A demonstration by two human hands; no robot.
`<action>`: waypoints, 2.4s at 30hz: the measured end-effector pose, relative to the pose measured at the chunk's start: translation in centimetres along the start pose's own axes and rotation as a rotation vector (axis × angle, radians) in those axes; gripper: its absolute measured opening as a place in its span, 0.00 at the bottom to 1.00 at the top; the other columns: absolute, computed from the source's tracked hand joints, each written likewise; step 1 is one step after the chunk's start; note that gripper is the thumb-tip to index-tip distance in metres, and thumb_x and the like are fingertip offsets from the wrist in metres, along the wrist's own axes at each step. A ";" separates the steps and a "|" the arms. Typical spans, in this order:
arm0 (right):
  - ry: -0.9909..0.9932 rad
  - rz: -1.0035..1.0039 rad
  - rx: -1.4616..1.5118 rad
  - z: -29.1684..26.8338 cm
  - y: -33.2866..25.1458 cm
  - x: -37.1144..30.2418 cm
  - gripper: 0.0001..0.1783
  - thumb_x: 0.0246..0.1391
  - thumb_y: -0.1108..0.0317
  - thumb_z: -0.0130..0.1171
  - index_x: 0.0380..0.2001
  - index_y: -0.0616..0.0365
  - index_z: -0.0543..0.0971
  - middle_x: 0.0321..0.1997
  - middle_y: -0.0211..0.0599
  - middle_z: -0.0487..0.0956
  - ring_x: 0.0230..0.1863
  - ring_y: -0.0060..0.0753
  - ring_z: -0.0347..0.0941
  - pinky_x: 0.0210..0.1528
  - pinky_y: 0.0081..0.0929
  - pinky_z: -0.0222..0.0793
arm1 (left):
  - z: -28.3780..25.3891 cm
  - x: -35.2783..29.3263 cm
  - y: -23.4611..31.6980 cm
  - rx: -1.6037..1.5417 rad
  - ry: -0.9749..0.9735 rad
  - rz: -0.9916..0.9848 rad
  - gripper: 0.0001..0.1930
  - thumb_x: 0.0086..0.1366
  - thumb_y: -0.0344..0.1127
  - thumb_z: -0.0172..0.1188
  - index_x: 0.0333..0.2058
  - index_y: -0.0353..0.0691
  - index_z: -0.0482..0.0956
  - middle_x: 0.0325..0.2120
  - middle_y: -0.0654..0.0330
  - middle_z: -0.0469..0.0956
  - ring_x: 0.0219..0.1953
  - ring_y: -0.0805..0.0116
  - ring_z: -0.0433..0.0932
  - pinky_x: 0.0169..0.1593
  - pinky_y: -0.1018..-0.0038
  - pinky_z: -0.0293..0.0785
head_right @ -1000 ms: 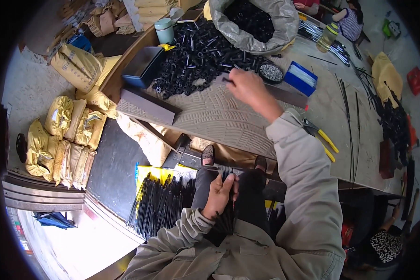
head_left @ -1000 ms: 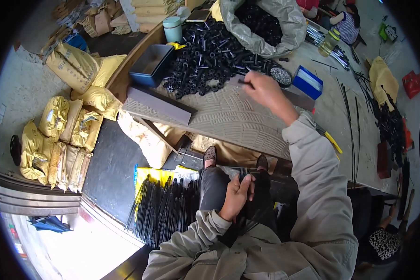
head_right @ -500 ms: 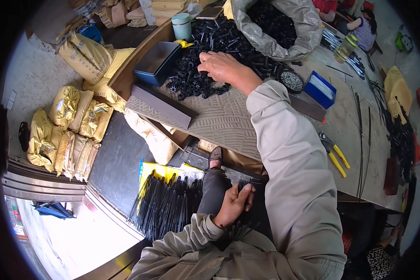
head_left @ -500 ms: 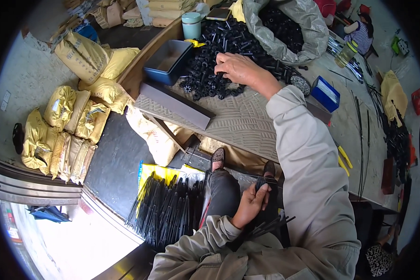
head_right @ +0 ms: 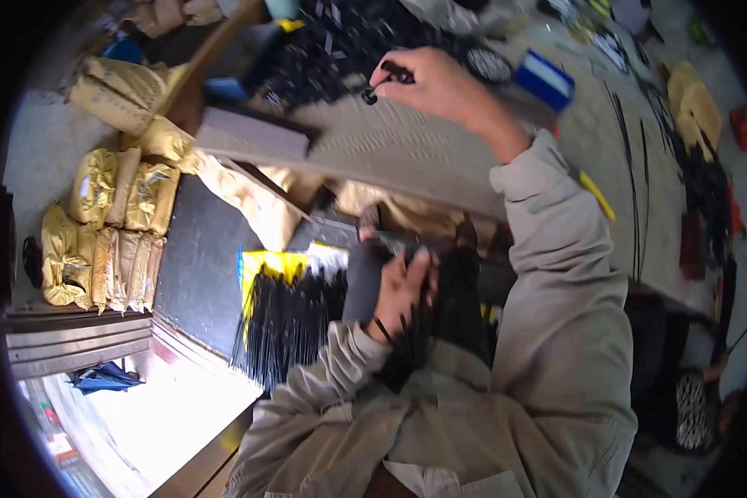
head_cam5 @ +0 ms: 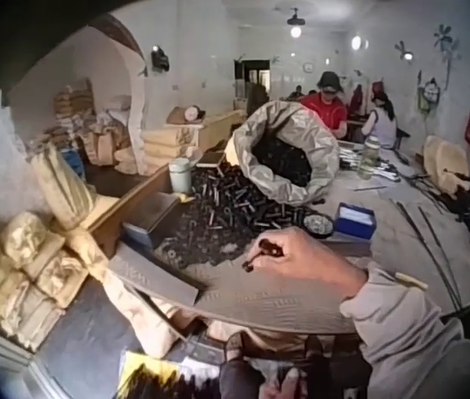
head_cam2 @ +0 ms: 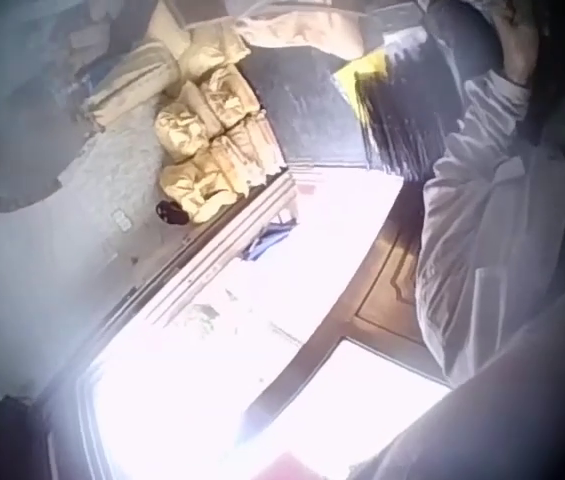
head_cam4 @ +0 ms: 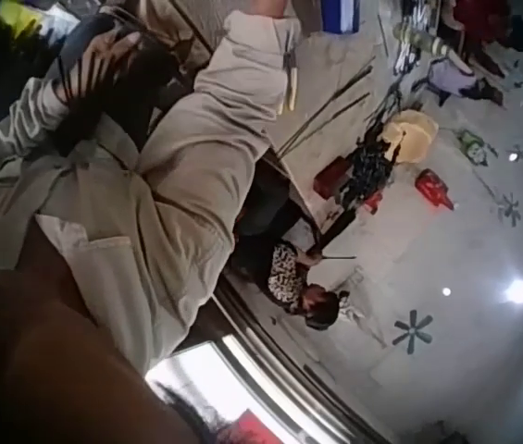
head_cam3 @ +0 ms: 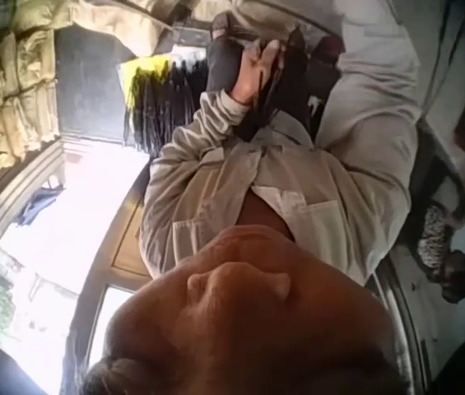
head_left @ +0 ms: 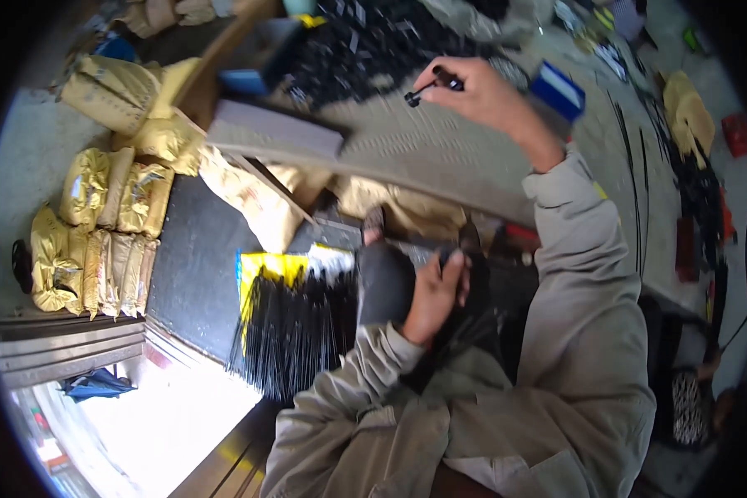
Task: Assemble a bundle of black rods into a component base using pliers and a hammer.
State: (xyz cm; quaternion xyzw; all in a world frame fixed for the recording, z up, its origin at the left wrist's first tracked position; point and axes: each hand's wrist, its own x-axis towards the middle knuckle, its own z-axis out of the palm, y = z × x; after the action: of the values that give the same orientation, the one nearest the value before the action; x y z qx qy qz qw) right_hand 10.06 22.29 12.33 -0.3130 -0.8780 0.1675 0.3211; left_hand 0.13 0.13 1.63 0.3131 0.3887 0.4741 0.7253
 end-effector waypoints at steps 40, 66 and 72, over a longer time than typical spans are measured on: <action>0.083 0.591 1.248 0.7 -6.1 -20.9 0.11 0.44 0.66 0.63 0.25 0.60 0.73 0.20 0.26 0.72 0.16 0.12 0.61 0.17 0.11 0.55 | 7.0 -5.2 -2.2 0.012 -0.097 0.228 0.20 0.65 0.31 0.43 0.53 0.37 0.49 0.41 0.40 0.71 0.31 0.58 0.78 0.34 0.74 0.76; 0.066 0.324 0.870 1.2 -6.7 -20.4 0.15 0.43 0.62 0.64 0.20 0.59 0.71 0.18 0.24 0.68 0.22 0.15 0.61 0.25 0.18 0.55 | 6.7 -4.6 -2.0 0.000 -0.031 0.216 0.15 0.64 0.33 0.46 0.46 0.39 0.53 0.37 0.39 0.72 0.28 0.60 0.78 0.31 0.74 0.76; 0.299 0.681 1.115 1.5 -7.0 -22.4 0.14 0.51 0.63 0.55 0.19 0.61 0.71 0.18 0.25 0.68 0.21 0.16 0.62 0.25 0.16 0.56 | 5.8 -4.6 -1.7 -0.054 0.014 0.211 0.15 0.63 0.31 0.47 0.47 0.39 0.57 0.38 0.44 0.73 0.29 0.61 0.78 0.33 0.72 0.76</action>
State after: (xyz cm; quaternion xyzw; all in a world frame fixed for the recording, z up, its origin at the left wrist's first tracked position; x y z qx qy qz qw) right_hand 19.36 2.23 4.45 -0.3798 -0.4583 0.6429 0.4822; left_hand 4.77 -5.22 4.33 0.3294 0.3455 0.5605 0.6767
